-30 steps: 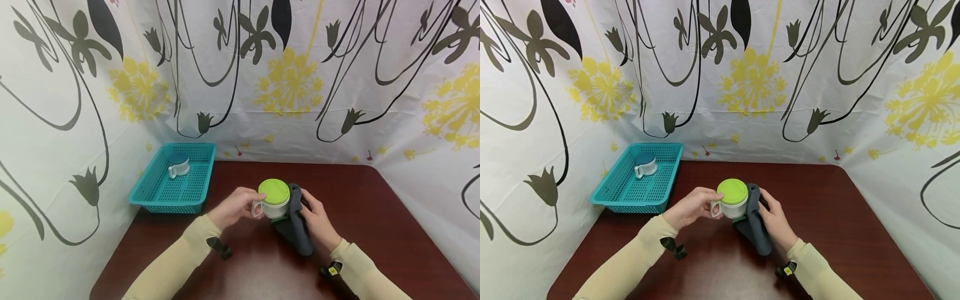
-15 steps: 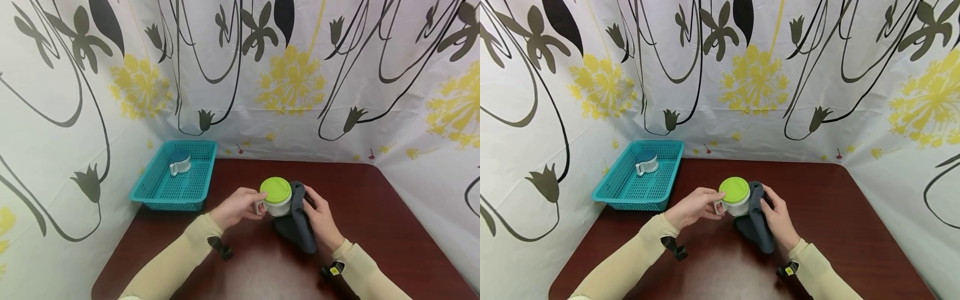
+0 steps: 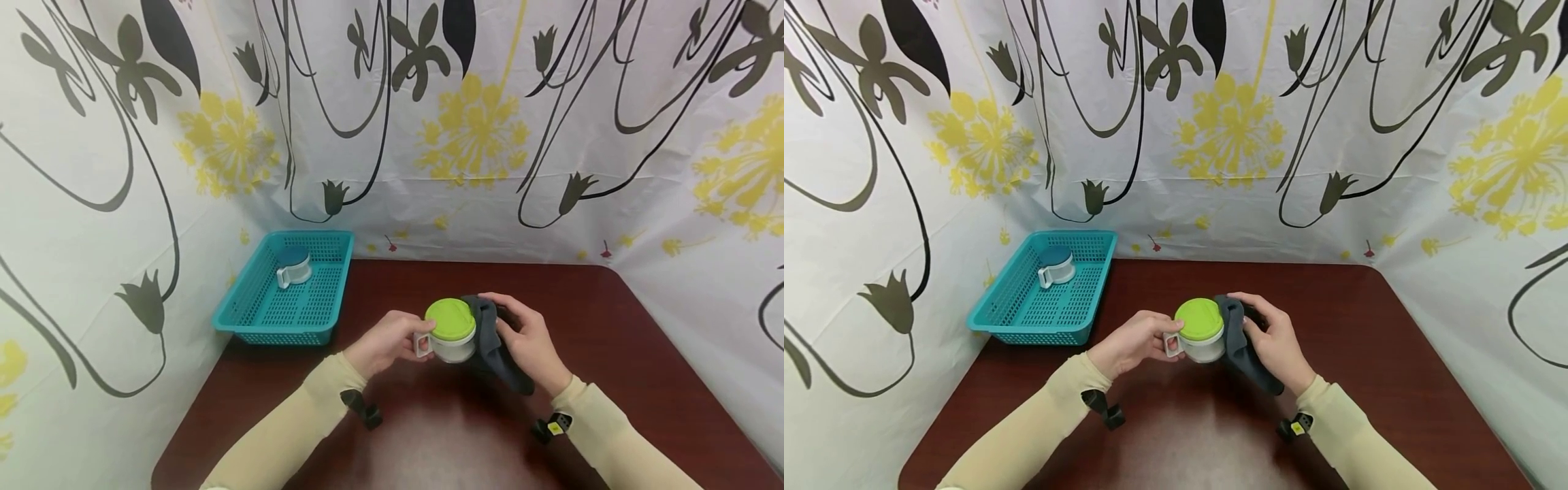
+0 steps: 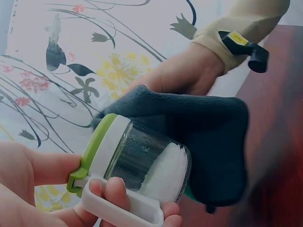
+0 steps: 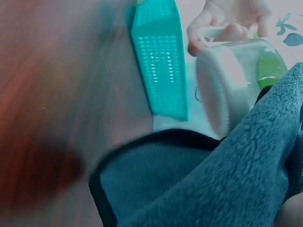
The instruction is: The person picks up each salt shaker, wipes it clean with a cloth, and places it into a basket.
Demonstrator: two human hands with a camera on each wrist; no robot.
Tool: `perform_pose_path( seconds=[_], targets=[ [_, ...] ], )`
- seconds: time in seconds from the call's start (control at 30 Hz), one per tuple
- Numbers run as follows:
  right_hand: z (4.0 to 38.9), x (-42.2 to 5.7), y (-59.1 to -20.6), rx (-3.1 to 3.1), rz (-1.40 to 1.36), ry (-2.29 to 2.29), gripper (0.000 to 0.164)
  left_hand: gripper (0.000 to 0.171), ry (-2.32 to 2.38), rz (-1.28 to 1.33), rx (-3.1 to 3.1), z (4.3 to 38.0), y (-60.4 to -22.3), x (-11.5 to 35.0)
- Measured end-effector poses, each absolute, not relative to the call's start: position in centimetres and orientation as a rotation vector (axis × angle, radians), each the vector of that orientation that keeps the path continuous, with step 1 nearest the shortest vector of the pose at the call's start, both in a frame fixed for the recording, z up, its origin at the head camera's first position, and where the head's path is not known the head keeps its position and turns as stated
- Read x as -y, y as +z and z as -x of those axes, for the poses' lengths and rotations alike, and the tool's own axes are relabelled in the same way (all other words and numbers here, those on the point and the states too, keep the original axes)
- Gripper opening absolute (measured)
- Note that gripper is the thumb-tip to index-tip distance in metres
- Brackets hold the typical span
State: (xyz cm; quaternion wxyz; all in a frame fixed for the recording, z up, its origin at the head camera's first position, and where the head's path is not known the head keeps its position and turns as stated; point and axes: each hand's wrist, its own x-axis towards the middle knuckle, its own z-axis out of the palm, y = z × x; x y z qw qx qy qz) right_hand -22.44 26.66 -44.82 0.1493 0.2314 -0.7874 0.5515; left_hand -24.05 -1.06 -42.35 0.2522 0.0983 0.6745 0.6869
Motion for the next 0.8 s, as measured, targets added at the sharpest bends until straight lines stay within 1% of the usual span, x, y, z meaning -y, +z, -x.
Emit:
perform_pose_path(
  seconds=[0.1,0.2,0.3,0.37,0.67,0.8],
  targets=[
    [22.6,-26.5,-44.1,2.259,-0.683,1.550,0.042,0.031,1.831,-0.273,-1.841,23.9,-42.6,1.1],
    [22.8,-26.4,-43.7,2.258,-0.695,1.537,0.038,0.031,1.814,-0.266,-1.837,23.7,-42.9,1.1],
    [23.0,-26.5,-43.7,2.280,-0.709,1.557,0.032,0.031,1.847,-0.254,-1.828,23.5,-43.0,1.0],
    [23.1,-26.5,-43.9,2.319,-0.716,1.569,0.032,0.031,1.871,-0.243,-1.833,23.5,-43.0,1.0],
    [22.4,-26.3,-44.3,2.544,-0.775,1.616,0.046,0.027,1.886,-0.166,-1.834,23.8,-43.8,1.4],
    [22.5,-25.9,-44.3,2.520,-0.763,1.572,0.049,0.027,1.882,-0.157,-1.866,23.9,-43.7,1.6]
  ],
)
